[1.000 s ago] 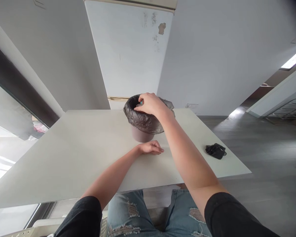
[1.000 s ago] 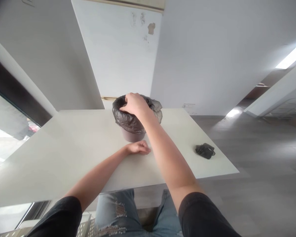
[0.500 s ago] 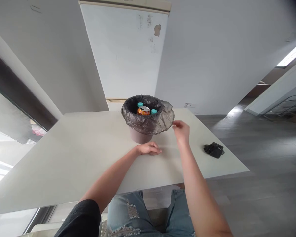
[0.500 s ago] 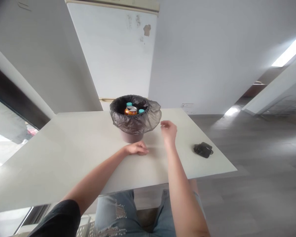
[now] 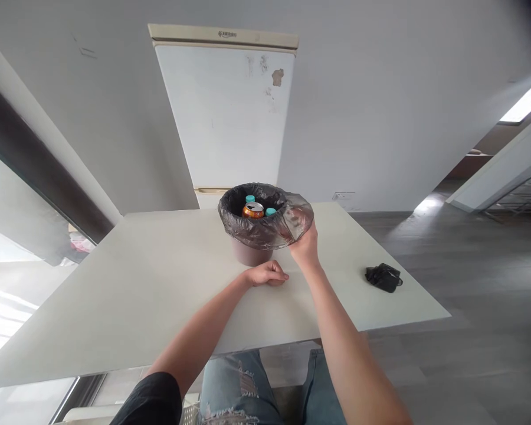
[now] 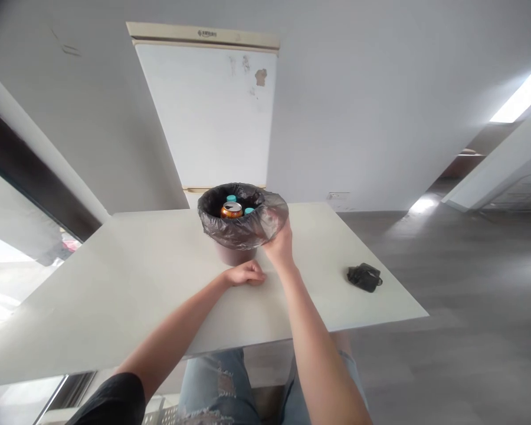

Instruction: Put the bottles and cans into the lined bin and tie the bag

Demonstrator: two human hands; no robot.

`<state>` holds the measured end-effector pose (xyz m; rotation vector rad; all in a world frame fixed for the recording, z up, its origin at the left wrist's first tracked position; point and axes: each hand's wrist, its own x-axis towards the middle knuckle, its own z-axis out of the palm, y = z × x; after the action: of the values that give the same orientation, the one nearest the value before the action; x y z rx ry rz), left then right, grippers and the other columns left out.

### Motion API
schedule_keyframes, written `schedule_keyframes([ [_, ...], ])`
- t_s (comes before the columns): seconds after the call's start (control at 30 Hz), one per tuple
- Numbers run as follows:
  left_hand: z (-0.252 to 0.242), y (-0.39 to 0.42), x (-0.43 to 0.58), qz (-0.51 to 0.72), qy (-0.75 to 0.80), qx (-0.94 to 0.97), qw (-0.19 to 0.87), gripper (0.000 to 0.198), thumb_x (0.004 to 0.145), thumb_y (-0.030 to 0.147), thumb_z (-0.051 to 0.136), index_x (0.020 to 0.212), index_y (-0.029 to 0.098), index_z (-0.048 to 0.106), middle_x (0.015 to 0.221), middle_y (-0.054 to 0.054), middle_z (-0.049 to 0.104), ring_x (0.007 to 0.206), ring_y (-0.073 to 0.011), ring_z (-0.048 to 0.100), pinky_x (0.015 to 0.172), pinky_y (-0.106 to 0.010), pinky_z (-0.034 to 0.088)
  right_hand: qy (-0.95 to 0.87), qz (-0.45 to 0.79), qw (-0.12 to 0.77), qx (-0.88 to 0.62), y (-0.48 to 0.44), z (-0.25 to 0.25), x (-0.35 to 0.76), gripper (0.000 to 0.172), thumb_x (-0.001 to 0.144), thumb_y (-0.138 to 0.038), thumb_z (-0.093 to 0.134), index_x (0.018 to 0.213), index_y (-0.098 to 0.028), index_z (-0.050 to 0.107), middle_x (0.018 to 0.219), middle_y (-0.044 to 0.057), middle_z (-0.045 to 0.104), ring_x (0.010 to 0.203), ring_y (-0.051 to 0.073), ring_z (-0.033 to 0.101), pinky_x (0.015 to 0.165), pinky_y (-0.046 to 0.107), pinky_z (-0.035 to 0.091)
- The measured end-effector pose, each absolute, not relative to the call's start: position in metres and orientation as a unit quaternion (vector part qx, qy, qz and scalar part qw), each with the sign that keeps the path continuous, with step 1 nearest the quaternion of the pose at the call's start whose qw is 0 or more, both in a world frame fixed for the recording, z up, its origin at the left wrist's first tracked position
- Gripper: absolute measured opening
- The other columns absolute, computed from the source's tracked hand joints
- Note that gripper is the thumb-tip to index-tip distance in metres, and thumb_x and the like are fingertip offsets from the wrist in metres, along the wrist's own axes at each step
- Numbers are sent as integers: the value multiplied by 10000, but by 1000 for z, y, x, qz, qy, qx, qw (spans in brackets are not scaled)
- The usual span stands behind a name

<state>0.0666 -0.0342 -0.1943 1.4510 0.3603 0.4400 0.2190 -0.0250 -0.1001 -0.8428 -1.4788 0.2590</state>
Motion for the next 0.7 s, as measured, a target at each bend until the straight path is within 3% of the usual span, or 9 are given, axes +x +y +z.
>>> schedule_keyframes([
  [0.17,-194,-36,66,198,184,651,710,722,834,627,761,492,231,263,511,68,218,534,-85,158,577,-331,113,-732,137,568,-349,-20,-81,222,397,846,-407,779,1194,-232,707,1353,144,677,1271,318,645,1109,461,512],
  [0.23,-196,-35,66,202,188,648,709,720,834,626,763,494,229,268,513,66,220,532,-84,158,577,-330,114,-750,164,534,-353,-20,-70,222,370,840,-404,778,1159,-229,715,1313,138,703,1221,320,664,1043,441,542],
  [0.37,-199,-34,69,218,188,639,713,713,854,610,759,505,228,268,521,68,216,529,-83,158,574,-326,117,-779,192,467,-371,-26,-49,218,148,890,-338,703,975,-218,718,1045,91,766,980,274,699,844,359,550],
  [0.5,-199,-34,69,224,186,642,709,709,875,618,732,516,231,259,518,70,227,517,-81,162,560,-322,125,-785,195,464,-361,-37,-39,221,113,903,-308,684,932,-201,706,990,70,746,890,228,669,781,313,507],
  [0.7,-190,-42,74,144,188,742,627,686,880,646,699,510,213,315,527,60,232,540,-87,180,563,-325,166,-757,176,493,-391,-54,-43,243,177,920,-375,684,944,-202,713,1020,87,738,948,254,661,853,354,515],
])
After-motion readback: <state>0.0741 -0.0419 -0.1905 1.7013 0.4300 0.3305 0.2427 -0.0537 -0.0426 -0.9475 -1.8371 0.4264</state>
